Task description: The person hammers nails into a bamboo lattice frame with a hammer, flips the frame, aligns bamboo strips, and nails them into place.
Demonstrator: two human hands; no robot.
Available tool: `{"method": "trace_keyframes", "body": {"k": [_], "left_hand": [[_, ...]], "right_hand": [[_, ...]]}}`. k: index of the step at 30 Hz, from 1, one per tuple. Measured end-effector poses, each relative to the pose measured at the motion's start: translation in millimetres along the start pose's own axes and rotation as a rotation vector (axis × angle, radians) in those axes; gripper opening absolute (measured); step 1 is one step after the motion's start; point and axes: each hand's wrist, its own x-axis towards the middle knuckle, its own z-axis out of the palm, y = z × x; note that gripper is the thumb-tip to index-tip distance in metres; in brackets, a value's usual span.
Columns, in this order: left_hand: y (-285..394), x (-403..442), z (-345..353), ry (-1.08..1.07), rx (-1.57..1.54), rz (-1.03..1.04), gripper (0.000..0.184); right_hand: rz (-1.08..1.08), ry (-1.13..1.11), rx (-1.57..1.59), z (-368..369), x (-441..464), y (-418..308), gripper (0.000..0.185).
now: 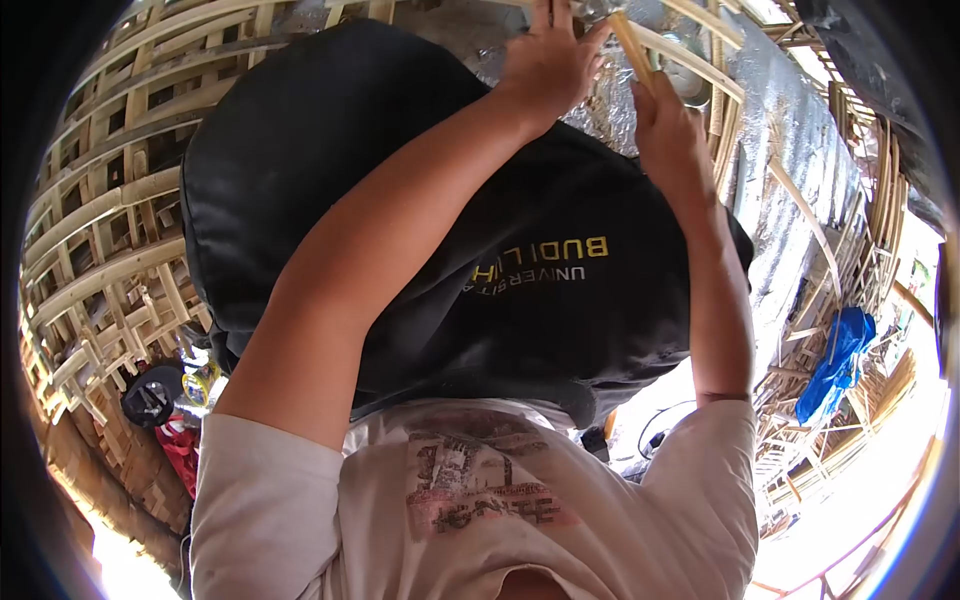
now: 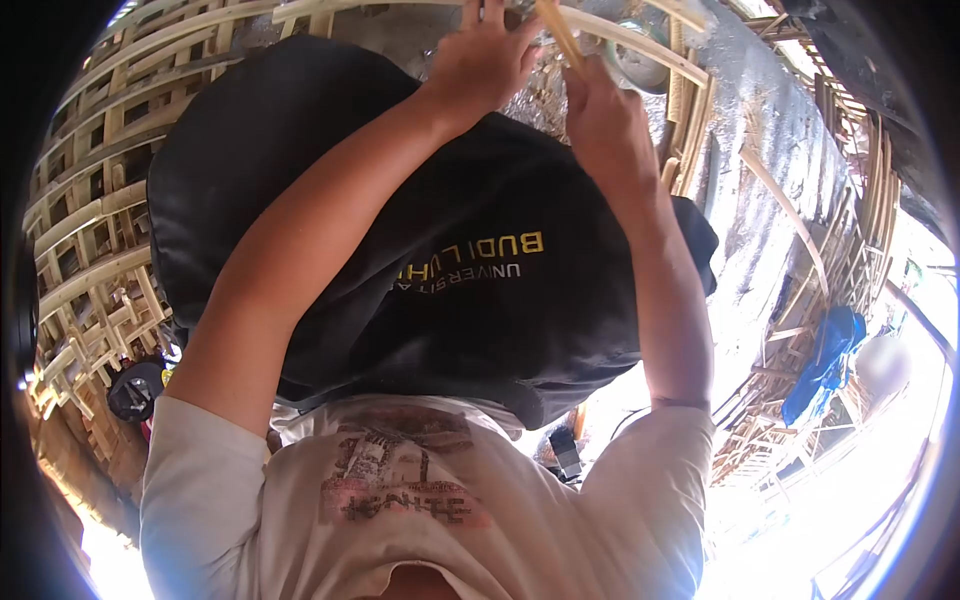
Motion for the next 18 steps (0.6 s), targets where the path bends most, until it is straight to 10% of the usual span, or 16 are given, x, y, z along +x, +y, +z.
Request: {"method": "trace_keyframes", "body": {"k": [18], "left_hand": [[-7.0, 6.2, -4.9, -0.066, -0.121, 0.02, 0.063]], "right_hand": [[0.195, 0.135, 0.229, 2.8, 12.5, 25.5, 0.037]]}}
